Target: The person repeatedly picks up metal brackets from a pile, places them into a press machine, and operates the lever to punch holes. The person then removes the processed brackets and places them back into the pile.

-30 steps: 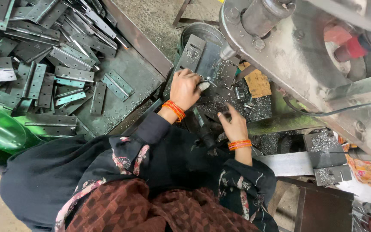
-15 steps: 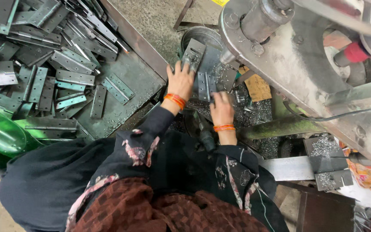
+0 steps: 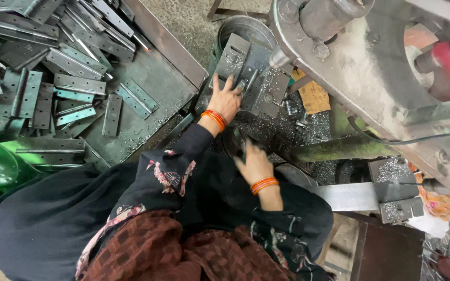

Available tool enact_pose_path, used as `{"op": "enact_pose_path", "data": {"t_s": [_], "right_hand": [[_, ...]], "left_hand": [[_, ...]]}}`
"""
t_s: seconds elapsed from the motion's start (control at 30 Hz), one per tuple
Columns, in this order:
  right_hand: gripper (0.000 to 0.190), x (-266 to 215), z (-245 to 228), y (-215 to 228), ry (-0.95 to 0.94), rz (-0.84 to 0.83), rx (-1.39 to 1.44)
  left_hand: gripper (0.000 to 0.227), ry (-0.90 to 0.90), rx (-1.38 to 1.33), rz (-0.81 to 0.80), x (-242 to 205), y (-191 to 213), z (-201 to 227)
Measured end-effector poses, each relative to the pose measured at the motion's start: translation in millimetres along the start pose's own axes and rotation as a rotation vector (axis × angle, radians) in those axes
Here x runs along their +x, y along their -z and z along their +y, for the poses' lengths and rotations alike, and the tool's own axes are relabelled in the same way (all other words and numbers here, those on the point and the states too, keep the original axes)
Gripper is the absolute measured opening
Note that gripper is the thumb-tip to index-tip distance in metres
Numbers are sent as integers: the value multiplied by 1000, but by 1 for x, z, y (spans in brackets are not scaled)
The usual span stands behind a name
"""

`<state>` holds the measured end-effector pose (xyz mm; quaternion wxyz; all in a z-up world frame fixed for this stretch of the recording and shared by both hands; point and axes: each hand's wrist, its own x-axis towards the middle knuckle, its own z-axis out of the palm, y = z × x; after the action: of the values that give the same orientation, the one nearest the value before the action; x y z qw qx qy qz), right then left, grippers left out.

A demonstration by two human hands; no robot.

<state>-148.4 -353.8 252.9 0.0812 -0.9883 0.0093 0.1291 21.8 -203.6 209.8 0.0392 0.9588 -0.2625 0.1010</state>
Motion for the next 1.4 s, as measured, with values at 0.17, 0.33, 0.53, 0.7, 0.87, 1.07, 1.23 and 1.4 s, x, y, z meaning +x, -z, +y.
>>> {"op": "enact_pose_path", "data": {"t_s": [0.17, 0.33, 0.53, 0.7, 0.87, 1.07, 1.23, 1.4], "right_hand": [[95, -17, -7, -88, -195, 39, 167], [93, -4, 15, -84, -135, -39, 203], [68, 14, 21, -37, -124, -60, 4], [73, -18, -6, -77, -147, 150, 231], [63, -8, 0, -50, -208, -26, 187], [58, 13, 13, -12, -153, -60, 53], [75, -18, -3, -84, -144, 199, 270], [78, -13, 11, -77, -181, 21, 229]], "left_hand": [[36, 12, -42, 109, -5, 12, 0], [36, 43, -101, 71, -17, 20, 6], [38, 114, -108, 96, 20, 6, 4], [40, 122, -122, 200, 24, -9, 6], [37, 139, -137, 185, 18, -14, 6], [35, 155, -126, 118, 60, -18, 9], [38, 134, -165, 116, 58, -19, 8], [38, 103, -69, 117, 30, -7, 10]]}}
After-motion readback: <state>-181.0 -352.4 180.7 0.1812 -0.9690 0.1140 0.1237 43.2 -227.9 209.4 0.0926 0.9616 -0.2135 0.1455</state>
